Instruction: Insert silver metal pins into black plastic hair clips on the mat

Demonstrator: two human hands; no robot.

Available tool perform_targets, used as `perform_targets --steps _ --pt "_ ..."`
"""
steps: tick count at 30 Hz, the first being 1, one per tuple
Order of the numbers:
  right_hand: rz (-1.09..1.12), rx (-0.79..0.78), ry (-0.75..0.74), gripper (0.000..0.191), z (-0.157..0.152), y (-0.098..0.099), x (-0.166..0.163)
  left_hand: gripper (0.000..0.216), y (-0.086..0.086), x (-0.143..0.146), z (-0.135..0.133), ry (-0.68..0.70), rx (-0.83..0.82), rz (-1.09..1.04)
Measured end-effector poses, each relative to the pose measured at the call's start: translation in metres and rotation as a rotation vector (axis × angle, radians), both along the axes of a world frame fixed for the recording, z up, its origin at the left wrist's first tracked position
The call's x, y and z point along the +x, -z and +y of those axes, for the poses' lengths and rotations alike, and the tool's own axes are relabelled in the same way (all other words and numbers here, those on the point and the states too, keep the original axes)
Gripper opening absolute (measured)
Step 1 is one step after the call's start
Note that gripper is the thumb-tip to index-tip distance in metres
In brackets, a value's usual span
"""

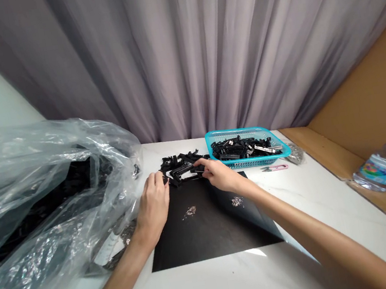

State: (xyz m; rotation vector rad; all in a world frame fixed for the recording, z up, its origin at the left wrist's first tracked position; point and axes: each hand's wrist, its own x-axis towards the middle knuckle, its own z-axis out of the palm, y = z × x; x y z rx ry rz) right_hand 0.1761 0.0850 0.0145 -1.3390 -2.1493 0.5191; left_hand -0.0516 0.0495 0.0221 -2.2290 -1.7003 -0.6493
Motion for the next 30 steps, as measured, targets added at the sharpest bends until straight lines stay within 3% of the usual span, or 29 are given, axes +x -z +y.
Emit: perform_targets --steps 4,11,15,20,22,26,30 --pt "0.068 0.032 0.043 0.049 -0.005 0.001 -0.005 0.016 0.01 0.007 0.007 0.126 -0.033 -0.02" --pt "0.184 0.073 0.106 0.022 -0.078 0.021 0.036 0.028 0.027 0.011 0.017 0.281 -0.086 -0.058" --pt "0.263 0.059 0.16 0.023 -0.104 0.032 0.046 0.024 0.021 0.015 0.009 0.292 -0.047 -0.097" --pt "0.324 0.114 0.128 0.023 -0.111 0.03 0.032 0.022 0.006 0.021 -0.008 0.252 -0.068 -0.151" --pt "0.385 0.099 0.107 0.021 -0.114 0.029 0.027 0.022 0.002 0.023 -0.016 0.247 -0.148 -0.2" --pt "0.527 -0.032 0.096 0.016 -0.119 0.031 0.022 0.031 -0.002 0.029 -0.031 0.373 -0.567 -0.706" --pt "0.576 -0.078 0.104 0.018 -0.12 0.032 0.026 0.032 -0.001 0.036 -0.035 0.498 -0.739 -1.007"
